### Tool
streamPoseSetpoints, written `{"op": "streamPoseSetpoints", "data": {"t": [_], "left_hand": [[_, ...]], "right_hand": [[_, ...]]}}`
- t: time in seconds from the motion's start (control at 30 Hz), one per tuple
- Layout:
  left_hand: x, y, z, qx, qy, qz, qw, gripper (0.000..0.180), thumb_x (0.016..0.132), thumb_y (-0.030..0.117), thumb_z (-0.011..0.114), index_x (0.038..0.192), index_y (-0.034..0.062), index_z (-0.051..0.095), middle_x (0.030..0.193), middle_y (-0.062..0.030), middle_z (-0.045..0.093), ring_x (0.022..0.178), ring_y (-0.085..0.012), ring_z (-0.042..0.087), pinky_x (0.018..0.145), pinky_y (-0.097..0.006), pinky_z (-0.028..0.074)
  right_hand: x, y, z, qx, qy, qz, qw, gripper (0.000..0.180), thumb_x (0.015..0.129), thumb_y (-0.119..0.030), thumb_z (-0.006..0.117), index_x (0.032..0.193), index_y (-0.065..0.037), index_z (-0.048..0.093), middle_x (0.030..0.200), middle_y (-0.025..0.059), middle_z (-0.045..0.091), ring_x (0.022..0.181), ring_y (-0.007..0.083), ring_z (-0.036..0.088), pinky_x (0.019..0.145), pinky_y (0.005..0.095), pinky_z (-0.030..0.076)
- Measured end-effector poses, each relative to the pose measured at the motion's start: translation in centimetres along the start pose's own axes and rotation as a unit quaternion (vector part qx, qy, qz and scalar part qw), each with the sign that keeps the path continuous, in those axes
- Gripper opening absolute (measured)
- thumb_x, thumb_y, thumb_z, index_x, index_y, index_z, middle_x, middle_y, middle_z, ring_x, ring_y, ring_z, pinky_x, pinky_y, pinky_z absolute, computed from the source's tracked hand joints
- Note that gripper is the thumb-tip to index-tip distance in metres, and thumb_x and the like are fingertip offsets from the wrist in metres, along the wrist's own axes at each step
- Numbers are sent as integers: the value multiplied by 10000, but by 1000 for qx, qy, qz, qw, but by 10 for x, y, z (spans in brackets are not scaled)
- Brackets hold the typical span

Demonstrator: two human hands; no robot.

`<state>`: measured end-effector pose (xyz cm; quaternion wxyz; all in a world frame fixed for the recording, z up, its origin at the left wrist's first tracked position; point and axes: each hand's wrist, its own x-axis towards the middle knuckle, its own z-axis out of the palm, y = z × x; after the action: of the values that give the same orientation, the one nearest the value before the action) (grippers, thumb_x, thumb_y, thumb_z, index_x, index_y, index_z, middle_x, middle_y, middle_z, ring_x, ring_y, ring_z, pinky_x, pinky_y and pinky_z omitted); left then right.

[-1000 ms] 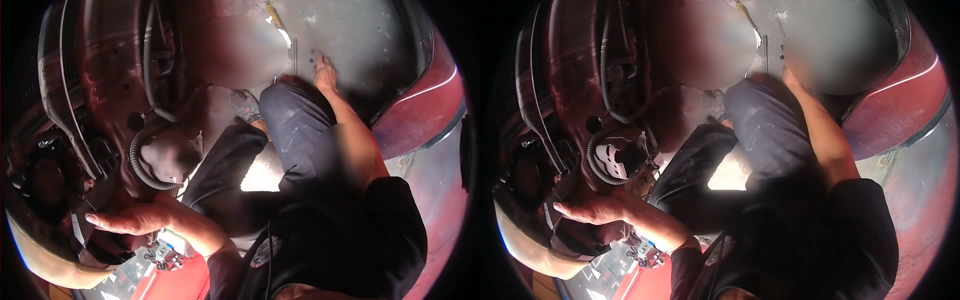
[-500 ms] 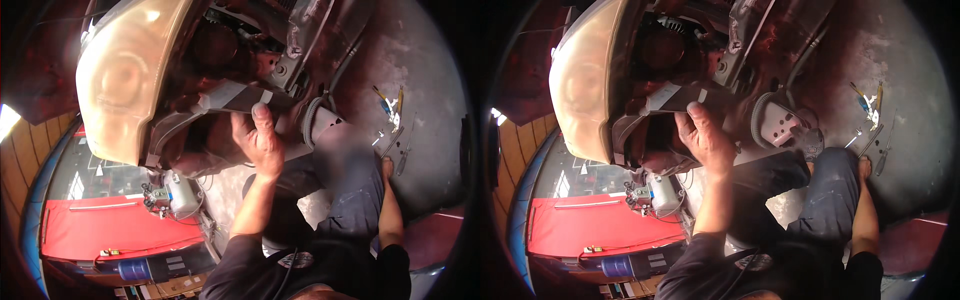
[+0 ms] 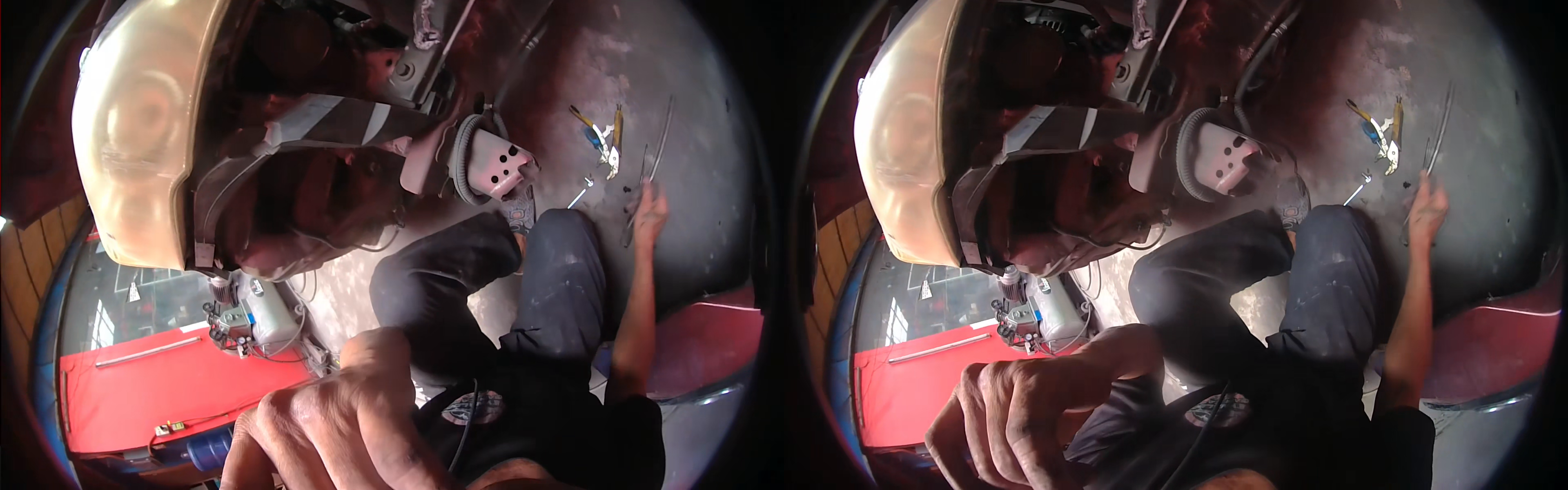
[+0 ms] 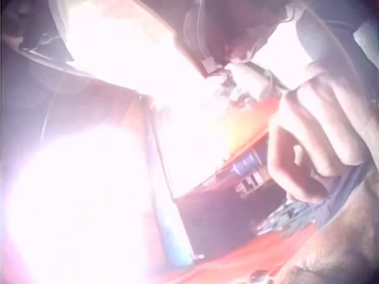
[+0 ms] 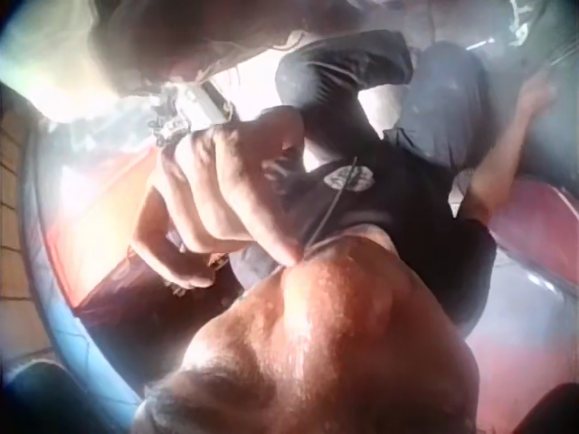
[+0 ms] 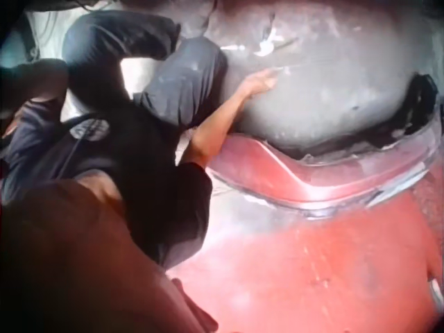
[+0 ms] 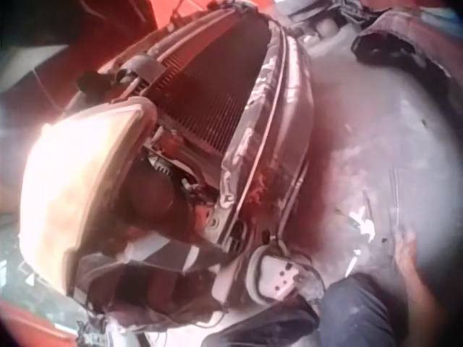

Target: The person uses a metal rod to pry and adjust components within the front bumper and headlight area of a red car. They manipulate the headlight assembly and internal wiring while sitting on the garage floor.

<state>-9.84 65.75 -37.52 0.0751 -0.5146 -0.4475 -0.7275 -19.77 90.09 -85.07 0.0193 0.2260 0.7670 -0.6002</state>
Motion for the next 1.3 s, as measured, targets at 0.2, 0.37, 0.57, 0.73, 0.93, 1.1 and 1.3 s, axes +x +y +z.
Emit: {"op": "streamPoseSetpoints", "data": {"t": [0.2,0.37,0.57,0.73,0.93,1.1,1.3], "left_hand": [[-1,9,-1,-39,-74,-45,995,121,891,7,508,929,-16,620,654,-51,632,543,-120,580,682,-273,509],[-7,18,7,-41,-48,-21,998,115,935,81,496,856,35,566,630,-59,566,535,-168,555,590,-304,467],[-24,37,26,74,80,-31,994,232,988,170,481,770,95,500,601,-68,486,525,-226,524,480,-342,417],[-88,16,-39,501,436,-188,724,350,1047,200,569,1305,-17,477,1160,-186,629,1062,-274,634,934,-484,534],[-100,-24,-84,411,474,-210,750,412,1044,393,603,1133,-8,566,1019,-105,641,956,-204,656,874,-329,530],[-85,-35,-80,530,462,-236,671,399,1050,395,596,973,4,610,881,-68,680,835,-134,638,787,-280,500],[-89,-53,-84,554,477,-189,656,444,1071,439,515,933,21,570,821,-38,600,764,-128,551,755,-280,481]], "right_hand": [[3,-23,-20,7,63,-193,979,318,998,-187,544,1227,-7,671,747,53,600,647,159,595,610,330,494],[-38,-12,-31,57,19,-15,998,343,1018,-248,510,1177,-21,711,723,13,560,594,125,515,561,300,419],[-65,-111,-76,188,-68,-83,976,362,1058,-298,516,1142,-7,713,729,-24,517,594,55,433,527,234,324],[-109,-179,-117,284,60,-163,943,436,1058,-231,500,1334,99,573,742,22,497,590,63,404,544,243,328],[-110,-164,-143,426,-110,-226,869,501,1048,-256,520,1348,146,513,716,84,511,533,87,395,510,247,317],[-118,-174,-121,437,-180,-225,852,484,1039,-292,558,1280,128,562,697,113,556,497,77,379,449,240,283],[-133,-229,-79,430,-318,-240,810,410,1006,-218,554,1233,119,609,707,136,621,480,79,408,447,249,320]]}}
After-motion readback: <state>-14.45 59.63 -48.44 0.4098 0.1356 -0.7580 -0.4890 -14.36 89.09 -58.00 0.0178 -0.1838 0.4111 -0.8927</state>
